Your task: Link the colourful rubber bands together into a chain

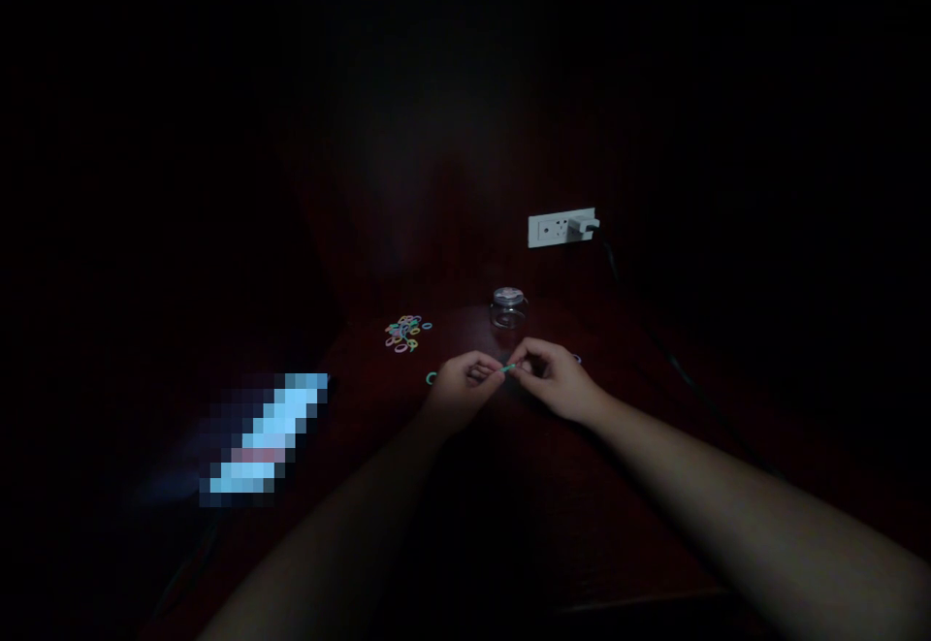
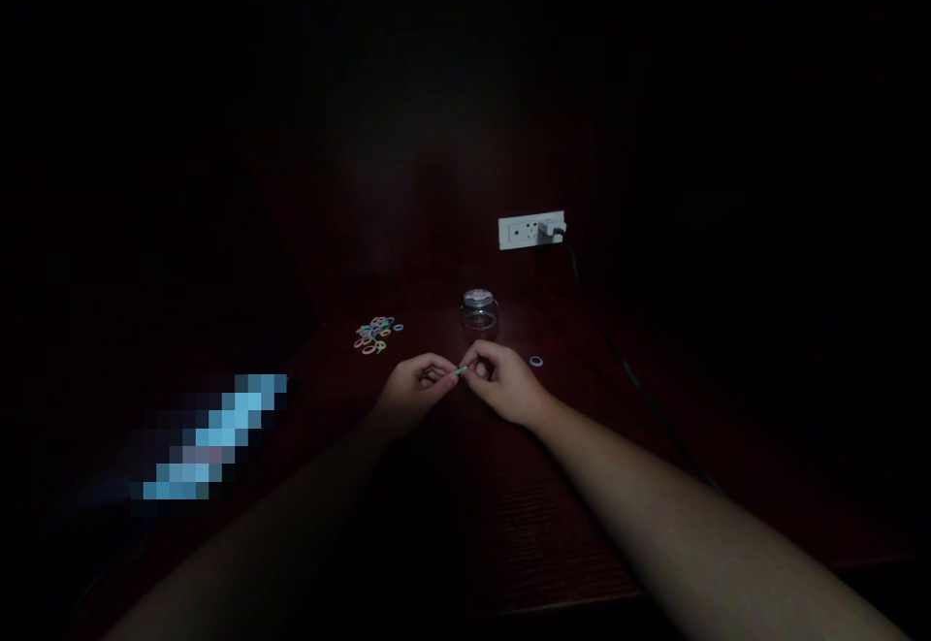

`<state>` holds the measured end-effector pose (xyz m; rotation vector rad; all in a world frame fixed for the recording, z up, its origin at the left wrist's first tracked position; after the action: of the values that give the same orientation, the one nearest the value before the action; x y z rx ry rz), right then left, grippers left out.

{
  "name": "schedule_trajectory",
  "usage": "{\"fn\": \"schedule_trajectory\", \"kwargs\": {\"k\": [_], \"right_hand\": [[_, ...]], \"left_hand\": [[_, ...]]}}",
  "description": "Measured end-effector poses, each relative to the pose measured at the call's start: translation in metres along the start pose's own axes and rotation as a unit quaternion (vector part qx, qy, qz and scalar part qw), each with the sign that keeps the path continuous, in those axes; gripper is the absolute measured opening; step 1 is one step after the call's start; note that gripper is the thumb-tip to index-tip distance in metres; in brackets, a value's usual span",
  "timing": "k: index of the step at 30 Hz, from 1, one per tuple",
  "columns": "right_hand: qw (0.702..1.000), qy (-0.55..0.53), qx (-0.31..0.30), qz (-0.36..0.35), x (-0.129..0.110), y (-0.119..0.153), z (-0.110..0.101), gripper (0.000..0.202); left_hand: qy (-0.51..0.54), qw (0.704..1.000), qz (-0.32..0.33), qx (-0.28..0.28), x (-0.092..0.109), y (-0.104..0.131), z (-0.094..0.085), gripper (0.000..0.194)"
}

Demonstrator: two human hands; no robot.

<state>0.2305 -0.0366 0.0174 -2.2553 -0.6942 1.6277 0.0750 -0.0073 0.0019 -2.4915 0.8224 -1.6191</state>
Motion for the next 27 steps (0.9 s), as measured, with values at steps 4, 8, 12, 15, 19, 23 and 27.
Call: {"fn": "schedule_trajectory", "kwargs": {"k": [4,8,12,15,19,23,27], "right_hand": [[1.0,0.009,-0.007,0.005,-0.0003,-0.0001,0.0007,0.007],[1.0,-0.003,-0.012,0.015,0.0008,-0.0005,0.0013,0.007],[1.0,0.003,-0.01,0.016,0.0014,-0.0008,0.0011,0.006],[1.0,0.011,-0.012,0.013,0.0018,-0.0009,0.0009,0.005],[1.0,0.007,-0.009,0.012,0.0022,-0.0003,0.001,0.003],[1.0,0.0,-0.003,0.015,0.001,0.0008,0.0006,0.006],[1.0,0.0,-0.012,0.022,0.0007,0.0014,0.0001,0.01]], "left_hand": [[0.0,1.0,-0.003,0.007,0.002,-0.0005,-0.0009,0.02],[-0.007,1.0,0.004,0.009,0.0017,-0.0007,-0.0014,0.02],[-0.007,1.0,0.008,0.005,0.0012,-0.0005,-0.0014,0.019],[-0.006,1.0,0.009,0.005,0.0024,-0.0002,-0.0015,0.018],[-0.004,1.0,0.005,0.01,0.0049,0.0001,-0.0014,0.016],[0.004,1.0,0.006,0.011,0.0065,0.0004,-0.0011,0.016],[0.0,1.0,0.007,0.004,0.0065,0.0005,-0.0011,0.016]]}}
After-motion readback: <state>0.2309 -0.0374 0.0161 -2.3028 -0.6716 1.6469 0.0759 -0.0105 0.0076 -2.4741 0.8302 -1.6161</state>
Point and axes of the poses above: each hand's wrist, its own y-axis away from the middle knuckle, its own z-axis out of the palm, x = y × z, the point moved 2 cm from there along -y, towards the middle knuckle, and after that the axes turned 7 degrees about -y, right-handed, at the moved point
